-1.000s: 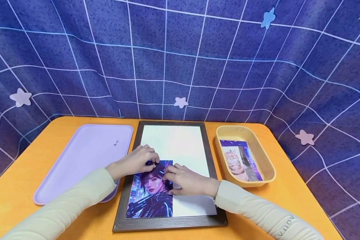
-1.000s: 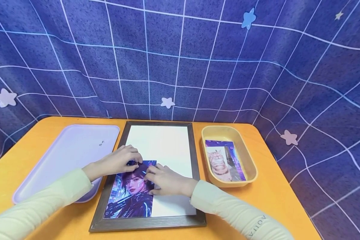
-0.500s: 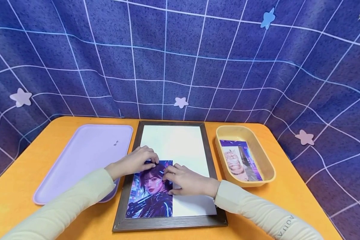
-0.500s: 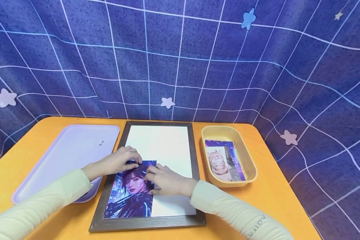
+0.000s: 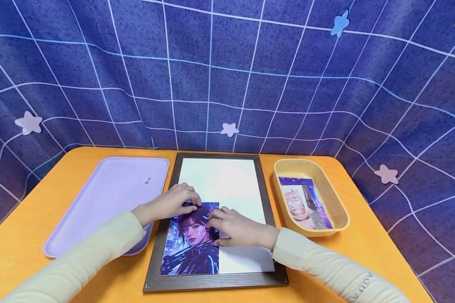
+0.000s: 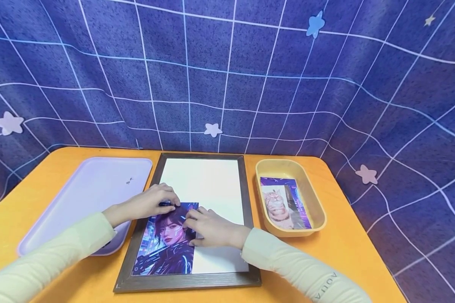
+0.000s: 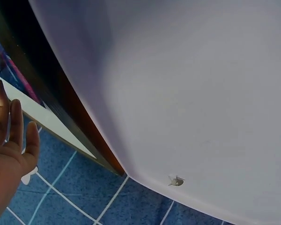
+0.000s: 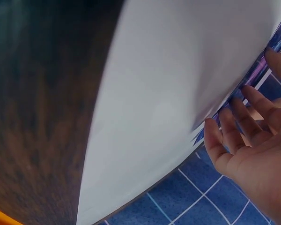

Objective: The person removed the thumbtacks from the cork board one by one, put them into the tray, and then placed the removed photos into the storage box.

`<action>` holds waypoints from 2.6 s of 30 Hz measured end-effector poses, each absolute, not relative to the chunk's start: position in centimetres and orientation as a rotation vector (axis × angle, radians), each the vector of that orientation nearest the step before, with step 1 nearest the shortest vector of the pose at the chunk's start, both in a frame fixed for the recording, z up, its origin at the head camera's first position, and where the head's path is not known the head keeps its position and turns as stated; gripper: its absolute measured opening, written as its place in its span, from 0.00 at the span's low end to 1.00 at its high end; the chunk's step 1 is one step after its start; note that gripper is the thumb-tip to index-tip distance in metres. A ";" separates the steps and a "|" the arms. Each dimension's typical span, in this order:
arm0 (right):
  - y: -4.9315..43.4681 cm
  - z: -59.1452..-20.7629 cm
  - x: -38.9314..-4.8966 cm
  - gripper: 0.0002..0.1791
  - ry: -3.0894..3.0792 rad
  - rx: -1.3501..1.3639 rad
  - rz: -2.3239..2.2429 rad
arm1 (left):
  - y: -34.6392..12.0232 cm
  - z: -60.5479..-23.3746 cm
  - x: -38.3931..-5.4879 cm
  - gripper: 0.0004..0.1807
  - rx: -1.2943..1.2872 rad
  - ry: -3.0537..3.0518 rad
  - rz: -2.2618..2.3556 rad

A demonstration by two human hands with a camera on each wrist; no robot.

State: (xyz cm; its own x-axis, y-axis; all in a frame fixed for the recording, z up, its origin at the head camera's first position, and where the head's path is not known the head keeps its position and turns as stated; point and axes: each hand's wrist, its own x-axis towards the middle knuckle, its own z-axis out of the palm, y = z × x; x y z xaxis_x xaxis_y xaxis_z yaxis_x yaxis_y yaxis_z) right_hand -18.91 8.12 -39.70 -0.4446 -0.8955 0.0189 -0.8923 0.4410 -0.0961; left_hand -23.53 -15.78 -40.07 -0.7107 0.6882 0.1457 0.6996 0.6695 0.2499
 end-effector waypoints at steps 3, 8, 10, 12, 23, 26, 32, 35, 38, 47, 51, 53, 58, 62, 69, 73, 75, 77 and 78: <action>8.1 -39.7 -18.9 0.23 2.638 -1.639 -0.146 | -15.8 -40.0 -23.6 0.05 -1.173 -2.826 -0.451; 8.2 -39.7 -18.9 0.23 2.641 -1.644 -0.145 | -16.1 -39.5 -23.7 0.06 -1.145 -2.803 -0.469; 8.2 -39.7 -18.9 0.23 2.643 -1.648 -0.144 | -16.3 -39.3 -23.7 0.06 -1.136 -2.797 -0.483; 8.1 -39.7 -18.9 0.23 2.644 -1.648 -0.142 | -16.6 -39.1 -23.7 0.06 -1.135 -2.774 -0.495; 8.0 -39.7 -18.8 0.22 2.636 -1.619 -0.162 | -18.8 -38.8 -24.1 0.07 -1.025 -2.774 -0.545; 8.0 -39.6 -18.8 0.22 2.636 -1.612 -0.162 | -19.5 -38.7 -24.1 0.08 -0.976 -2.792 -0.537; 8.1 -39.7 -18.8 0.22 2.643 -1.633 -0.163 | -21.4 -39.0 -24.2 0.06 -0.899 -2.804 -0.506; 8.1 -39.8 -18.8 0.22 2.646 -1.637 -0.159 | -22.5 -39.2 -24.4 0.06 -0.866 -2.772 -0.487; 8.1 -39.8 -18.8 0.22 2.647 -1.633 -0.158 | -23.5 -39.5 -24.5 0.08 -0.825 -2.742 -0.478; 8.1 -39.8 -18.8 0.22 2.642 -1.621 -0.158 | -26.1 -40.3 -25.0 0.09 -0.730 -2.727 -0.437; 8.1 -39.8 -18.8 0.22 2.646 -1.614 -0.148 | -26.9 -40.5 -25.2 0.09 -0.686 -2.766 -0.439; 8.1 -39.8 -18.8 0.22 2.646 -1.609 -0.146 | -27.2 -40.6 -25.3 0.09 -0.667 -2.786 -0.445; 8.2 -39.8 -18.8 0.22 2.645 -1.609 -0.145 | -27.7 -40.7 -25.3 0.08 -0.625 -2.836 -0.461; 8.2 -39.8 -18.8 0.22 2.646 -1.620 -0.150 | -28.1 -41.1 -25.4 0.07 -0.596 -2.854 -0.459; 8.1 -39.9 -18.8 0.22 2.654 -1.633 -0.150 | -28.4 -41.4 -25.4 0.05 -0.567 -2.874 -0.483; 8.1 -39.9 -18.8 0.22 2.655 -1.627 -0.151 | -28.6 -41.6 -25.5 0.05 -0.555 -2.887 -0.496; 8.1 -39.9 -18.8 0.22 2.655 -1.623 -0.148 | -28.6 -41.7 -25.5 0.05 -0.556 -2.886 -0.499; 8.1 -39.9 -18.8 0.22 2.655 -1.618 -0.146 | -28.7 -41.8 -25.6 0.05 -0.554 -2.883 -0.502; 8.1 -39.9 -18.8 0.22 2.655 -1.616 -0.146 | -28.7 -41.8 -25.6 0.04 -0.554 -2.881 -0.503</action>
State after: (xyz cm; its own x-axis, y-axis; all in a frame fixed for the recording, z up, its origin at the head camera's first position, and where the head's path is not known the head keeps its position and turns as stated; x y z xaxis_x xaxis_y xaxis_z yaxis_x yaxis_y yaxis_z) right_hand -18.80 8.10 -39.91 -0.4603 -0.8875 0.0225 -0.8846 0.4564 -0.0957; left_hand -25.59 -28.69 -41.80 -0.9177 0.3299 0.2215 0.3854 0.8746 0.2943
